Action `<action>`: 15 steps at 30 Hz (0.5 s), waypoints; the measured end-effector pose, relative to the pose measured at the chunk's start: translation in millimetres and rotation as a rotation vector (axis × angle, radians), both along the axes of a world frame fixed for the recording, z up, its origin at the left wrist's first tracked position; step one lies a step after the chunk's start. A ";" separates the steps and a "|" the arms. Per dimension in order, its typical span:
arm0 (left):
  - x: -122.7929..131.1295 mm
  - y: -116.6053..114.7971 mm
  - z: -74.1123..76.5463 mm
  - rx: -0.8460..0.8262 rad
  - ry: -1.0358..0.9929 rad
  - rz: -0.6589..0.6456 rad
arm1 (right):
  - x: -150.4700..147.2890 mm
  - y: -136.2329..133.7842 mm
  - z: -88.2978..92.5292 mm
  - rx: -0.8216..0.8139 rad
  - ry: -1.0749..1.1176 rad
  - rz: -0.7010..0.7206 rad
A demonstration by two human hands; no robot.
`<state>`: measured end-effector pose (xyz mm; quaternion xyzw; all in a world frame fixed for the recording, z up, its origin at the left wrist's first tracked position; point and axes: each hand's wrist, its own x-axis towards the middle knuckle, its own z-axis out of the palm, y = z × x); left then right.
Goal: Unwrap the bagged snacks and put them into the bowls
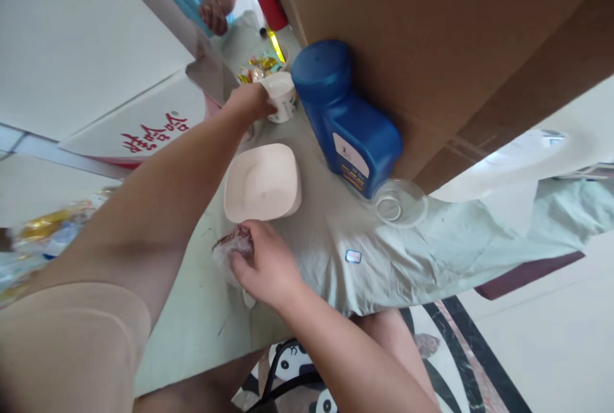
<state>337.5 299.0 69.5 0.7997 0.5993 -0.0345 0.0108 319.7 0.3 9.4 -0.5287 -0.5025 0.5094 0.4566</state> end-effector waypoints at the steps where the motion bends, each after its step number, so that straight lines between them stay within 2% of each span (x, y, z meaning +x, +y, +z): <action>1: 4.3 7.2 -3.7 0.012 -0.010 0.020 | 3.5 1.2 -0.7 0.003 -0.006 0.000; 4: 13.1 10.2 -5.7 0.030 -0.060 0.032 | 14.4 7.2 -5.1 0.000 -0.021 -0.023; 6: 10.6 -4.2 -0.6 0.063 -0.112 0.016 | 19.4 10.7 -9.6 0.008 -0.030 -0.040; 8: -5.1 -30.7 7.8 0.105 -0.160 -0.025 | 20.8 10.4 -14.5 0.024 -0.033 -0.041; 11: -58.8 -87.0 22.3 0.126 -0.335 -0.183 | 15.4 0.7 -20.8 0.035 -0.052 -0.002; 13: -112.2 -130.0 30.2 0.171 -0.395 -0.258 | 8.1 -9.6 -23.5 0.000 -0.121 -0.007; 15: -175.9 -172.6 33.9 0.171 -0.407 -0.264 | -0.6 -19.5 -24.7 -0.053 -0.225 -0.003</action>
